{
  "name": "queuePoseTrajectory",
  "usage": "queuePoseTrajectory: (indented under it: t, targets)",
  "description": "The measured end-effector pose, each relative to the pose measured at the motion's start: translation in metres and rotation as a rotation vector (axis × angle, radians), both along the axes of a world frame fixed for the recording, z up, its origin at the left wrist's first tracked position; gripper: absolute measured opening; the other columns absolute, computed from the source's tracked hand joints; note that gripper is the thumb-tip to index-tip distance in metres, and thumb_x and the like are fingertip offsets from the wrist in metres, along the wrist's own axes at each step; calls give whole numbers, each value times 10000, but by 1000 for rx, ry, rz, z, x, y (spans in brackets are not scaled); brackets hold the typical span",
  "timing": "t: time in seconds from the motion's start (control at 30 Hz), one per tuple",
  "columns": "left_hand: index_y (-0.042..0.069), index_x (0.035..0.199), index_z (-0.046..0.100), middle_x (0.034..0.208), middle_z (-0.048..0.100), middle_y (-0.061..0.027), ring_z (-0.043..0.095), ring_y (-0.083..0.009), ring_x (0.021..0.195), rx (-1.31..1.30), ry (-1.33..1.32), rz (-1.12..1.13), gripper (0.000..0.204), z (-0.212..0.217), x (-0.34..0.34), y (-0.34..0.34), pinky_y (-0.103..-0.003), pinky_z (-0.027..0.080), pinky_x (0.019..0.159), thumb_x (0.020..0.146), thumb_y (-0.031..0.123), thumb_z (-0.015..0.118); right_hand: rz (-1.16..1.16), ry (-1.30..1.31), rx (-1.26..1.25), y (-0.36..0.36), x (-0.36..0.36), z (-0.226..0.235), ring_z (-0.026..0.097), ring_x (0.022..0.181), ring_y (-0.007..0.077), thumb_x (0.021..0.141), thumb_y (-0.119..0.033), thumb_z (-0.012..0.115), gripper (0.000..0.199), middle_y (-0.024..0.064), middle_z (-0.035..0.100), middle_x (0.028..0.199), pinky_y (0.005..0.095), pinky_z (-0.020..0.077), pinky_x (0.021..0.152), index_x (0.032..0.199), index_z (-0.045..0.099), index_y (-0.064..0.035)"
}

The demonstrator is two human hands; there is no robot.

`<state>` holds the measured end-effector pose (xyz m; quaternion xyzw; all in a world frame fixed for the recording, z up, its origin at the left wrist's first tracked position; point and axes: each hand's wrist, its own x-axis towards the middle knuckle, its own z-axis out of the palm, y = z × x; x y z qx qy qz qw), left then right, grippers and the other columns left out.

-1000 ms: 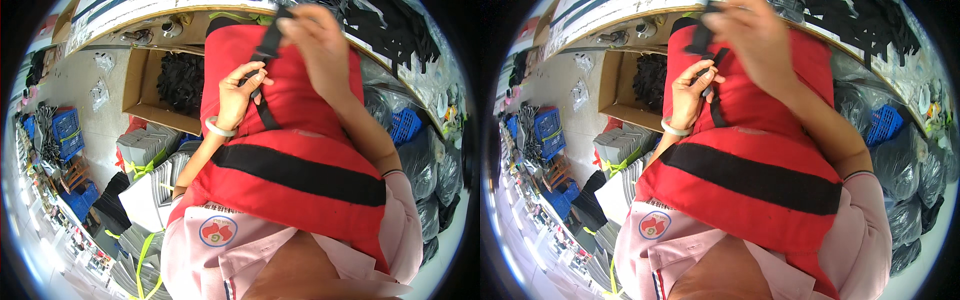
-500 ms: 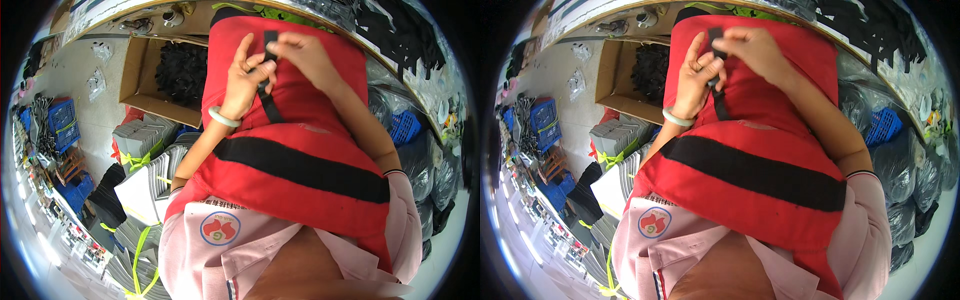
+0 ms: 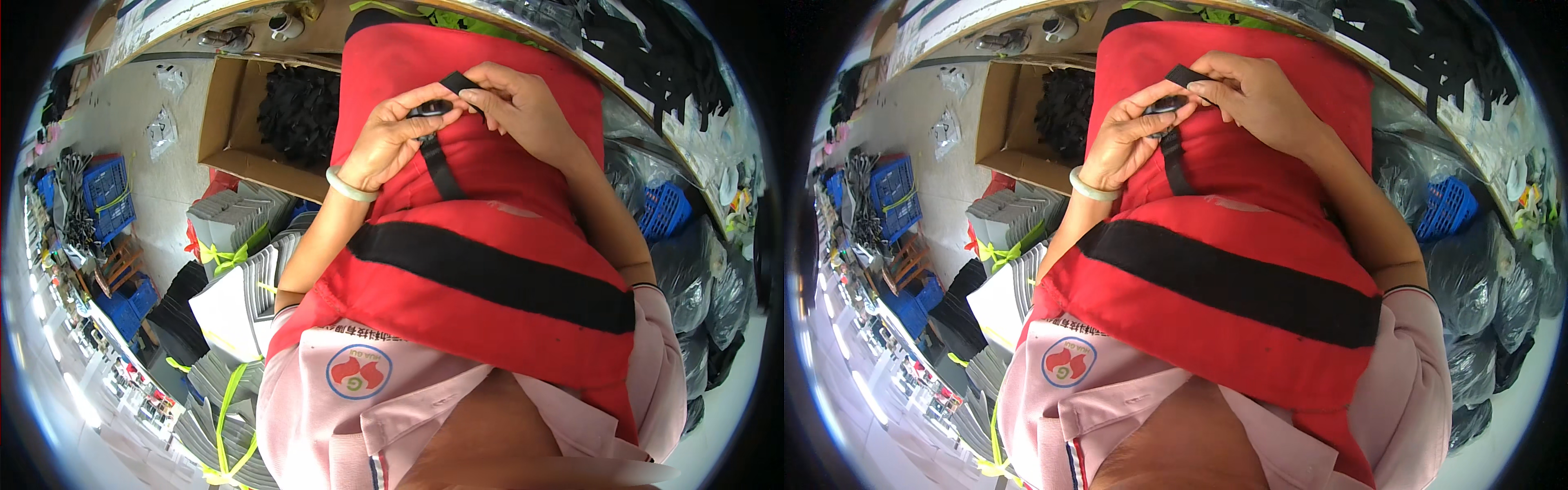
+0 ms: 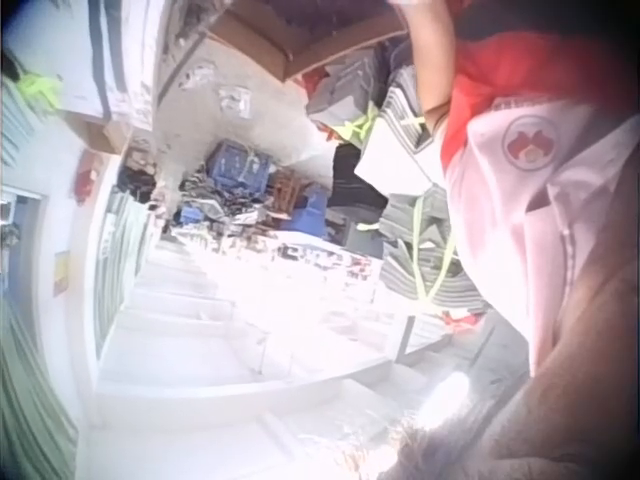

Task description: Manually threading plastic buckles onto black nylon webbing straps.

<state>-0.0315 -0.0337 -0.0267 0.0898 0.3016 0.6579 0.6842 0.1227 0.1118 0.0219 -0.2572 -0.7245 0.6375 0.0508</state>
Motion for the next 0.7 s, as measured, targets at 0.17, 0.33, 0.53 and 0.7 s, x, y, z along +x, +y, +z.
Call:
queuePoseTrajectory:
  t: [0.17, 0.33, 0.53, 0.7]
  targets:
    - [-55, 1293, 477, 1003, 658, -144, 678, -204, 843, -101, 362, -24, 374, -5, 7, 6, -278, 572, 752, 924, -33, 534, -6, -11, -90, -6, -2, 4, 540, 644, 69, 944, -97, 548, 134, 5, 608, 754, 209, 431, 598, 1024, 615, -13]
    - [-28, 1325, 437, 873, 655, -109, 631, -148, 691, -118, 802, -42, 431, 4, 21, 16, -243, 525, 581, 910, -64, 546, 72, -63, 94, -7, -3, -20, 567, 634, 77, 939, -91, 556, 157, 22, 627, 758, 218, 433, 599, 1057, 596, 6]
    - [-63, 1047, 614, 797, 669, -120, 623, -150, 613, -120, 370, 225, 159, -2, 15, 27, -250, 516, 507, 914, 25, 600, -53, 59, -193, 5, -6, -15, 514, 540, 48, 964, -161, 545, 173, 13, 595, 698, 196, 388, 488, 1026, 597, -8]
    - [-50, 959, 663, 814, 668, -96, 607, -131, 625, -99, 485, 210, 135, 1, 12, 32, -227, 487, 495, 924, 66, 603, -179, 46, -302, 18, 2, -6, 458, 470, 36, 970, -217, 545, 213, 13, 576, 681, 186, 354, 413, 1012, 590, -13]
